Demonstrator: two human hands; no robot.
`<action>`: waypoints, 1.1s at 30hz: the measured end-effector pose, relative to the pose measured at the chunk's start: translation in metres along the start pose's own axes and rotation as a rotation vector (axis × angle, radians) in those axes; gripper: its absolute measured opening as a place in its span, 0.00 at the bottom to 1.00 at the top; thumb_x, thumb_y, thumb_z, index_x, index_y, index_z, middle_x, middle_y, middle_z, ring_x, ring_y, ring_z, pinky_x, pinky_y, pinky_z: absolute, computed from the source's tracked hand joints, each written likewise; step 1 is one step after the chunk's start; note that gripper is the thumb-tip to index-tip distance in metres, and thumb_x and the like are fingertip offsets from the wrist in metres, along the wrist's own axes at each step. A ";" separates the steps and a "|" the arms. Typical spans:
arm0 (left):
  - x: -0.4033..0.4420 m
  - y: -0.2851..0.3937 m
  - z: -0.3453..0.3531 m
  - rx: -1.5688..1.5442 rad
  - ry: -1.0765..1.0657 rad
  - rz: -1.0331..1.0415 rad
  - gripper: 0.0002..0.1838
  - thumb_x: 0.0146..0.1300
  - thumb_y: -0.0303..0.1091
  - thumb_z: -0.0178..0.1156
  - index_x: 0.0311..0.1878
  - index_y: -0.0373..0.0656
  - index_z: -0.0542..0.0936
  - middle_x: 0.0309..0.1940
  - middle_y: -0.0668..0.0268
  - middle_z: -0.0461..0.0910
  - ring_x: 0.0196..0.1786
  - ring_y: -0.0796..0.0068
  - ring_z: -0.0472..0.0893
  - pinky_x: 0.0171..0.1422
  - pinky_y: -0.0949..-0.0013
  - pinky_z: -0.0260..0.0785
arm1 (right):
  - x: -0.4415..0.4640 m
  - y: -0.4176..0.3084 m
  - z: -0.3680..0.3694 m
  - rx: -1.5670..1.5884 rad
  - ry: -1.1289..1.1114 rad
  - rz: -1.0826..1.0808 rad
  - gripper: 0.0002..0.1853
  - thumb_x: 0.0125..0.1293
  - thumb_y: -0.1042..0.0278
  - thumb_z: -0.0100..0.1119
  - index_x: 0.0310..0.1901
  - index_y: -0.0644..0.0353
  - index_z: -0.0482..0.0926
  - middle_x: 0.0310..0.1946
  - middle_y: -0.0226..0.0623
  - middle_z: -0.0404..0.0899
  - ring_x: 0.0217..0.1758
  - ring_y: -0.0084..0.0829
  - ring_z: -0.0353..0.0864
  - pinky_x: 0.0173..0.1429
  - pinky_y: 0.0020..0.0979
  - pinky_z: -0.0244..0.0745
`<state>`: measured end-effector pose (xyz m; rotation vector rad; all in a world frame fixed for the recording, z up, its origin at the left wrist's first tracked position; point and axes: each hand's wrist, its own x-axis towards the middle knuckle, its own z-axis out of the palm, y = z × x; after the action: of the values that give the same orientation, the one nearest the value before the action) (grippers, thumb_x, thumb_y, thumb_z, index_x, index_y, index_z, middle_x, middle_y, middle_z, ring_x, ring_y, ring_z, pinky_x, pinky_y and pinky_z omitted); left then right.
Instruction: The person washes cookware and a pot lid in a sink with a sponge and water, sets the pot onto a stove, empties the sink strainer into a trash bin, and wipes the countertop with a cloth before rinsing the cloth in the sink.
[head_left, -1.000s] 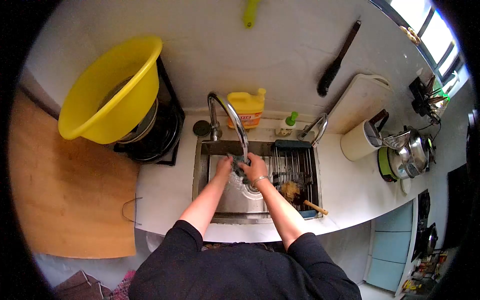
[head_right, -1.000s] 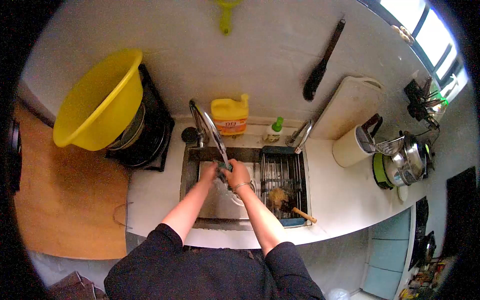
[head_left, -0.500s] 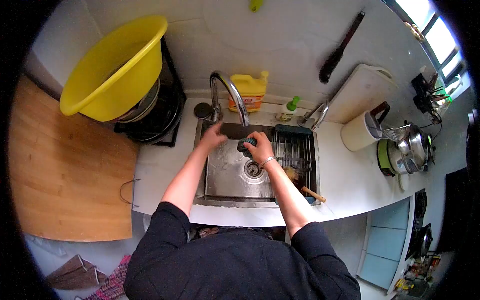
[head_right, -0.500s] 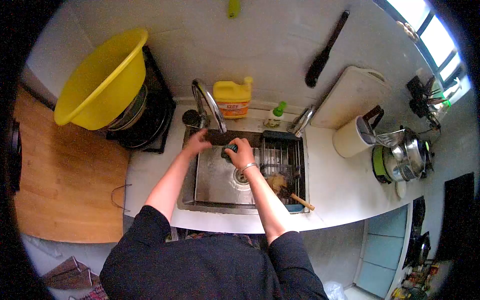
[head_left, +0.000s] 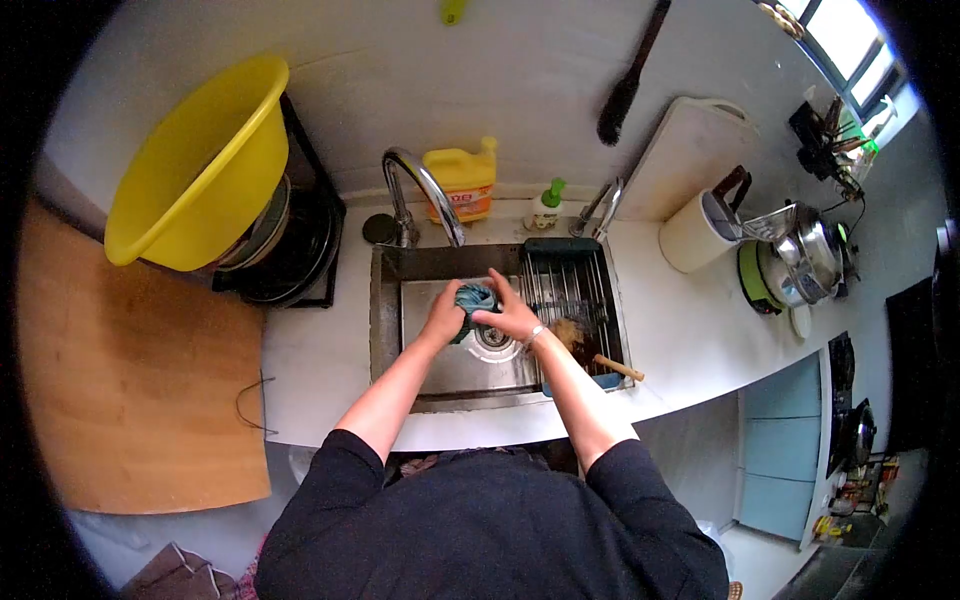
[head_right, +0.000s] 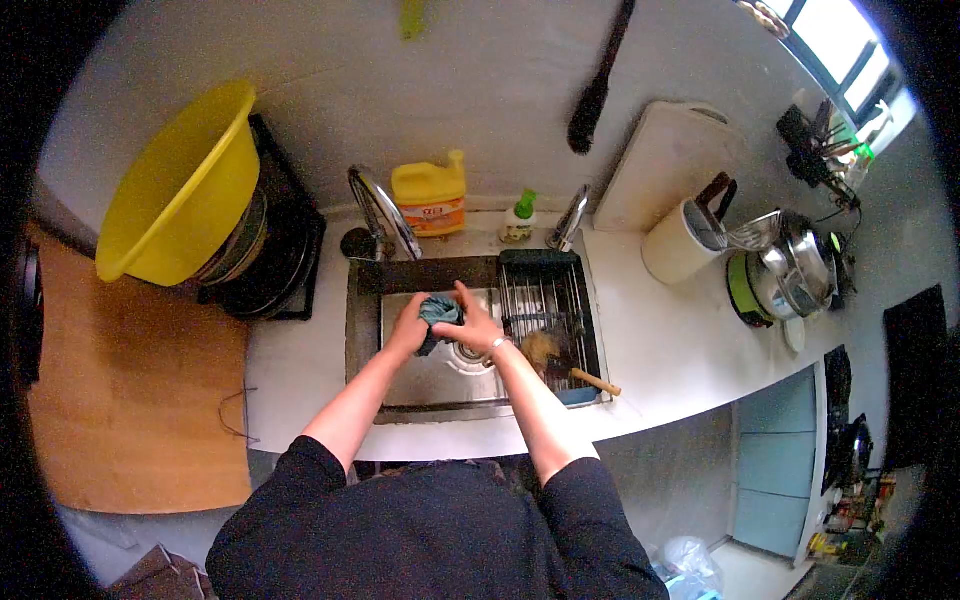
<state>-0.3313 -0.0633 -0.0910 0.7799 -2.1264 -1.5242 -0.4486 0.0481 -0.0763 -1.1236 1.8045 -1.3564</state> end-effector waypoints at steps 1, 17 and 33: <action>0.000 0.002 0.008 -0.315 -0.001 -0.118 0.21 0.45 0.18 0.41 0.47 0.37 0.69 0.38 0.56 0.75 0.43 0.62 0.75 0.50 0.68 0.65 | -0.002 -0.006 0.002 -0.088 -0.101 0.076 0.58 0.40 0.47 0.70 0.66 0.61 0.42 0.58 0.52 0.61 0.60 0.38 0.63 0.61 0.32 0.58; 0.013 0.001 -0.004 -0.415 -0.256 -0.398 0.22 0.49 0.21 0.48 0.52 0.38 0.69 0.43 0.61 0.74 0.43 0.69 0.75 0.46 0.69 0.68 | -0.014 -0.012 0.005 0.257 -0.037 0.413 0.18 0.43 0.68 0.67 0.37 0.66 0.77 0.29 0.34 0.79 0.30 0.26 0.78 0.38 0.25 0.72; 0.023 -0.010 -0.015 -0.481 -0.391 -0.572 0.21 0.54 0.23 0.47 0.53 0.44 0.71 0.42 0.65 0.76 0.37 0.73 0.78 0.36 0.71 0.73 | -0.008 0.019 0.008 -0.083 -0.223 0.606 0.17 0.49 0.58 0.62 0.34 0.64 0.76 0.24 0.37 0.79 0.24 0.31 0.79 0.27 0.30 0.72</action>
<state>-0.3372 -0.0915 -0.0954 1.0207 -1.7114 -2.5433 -0.4435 0.0538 -0.0964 -0.6477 1.8379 -0.7754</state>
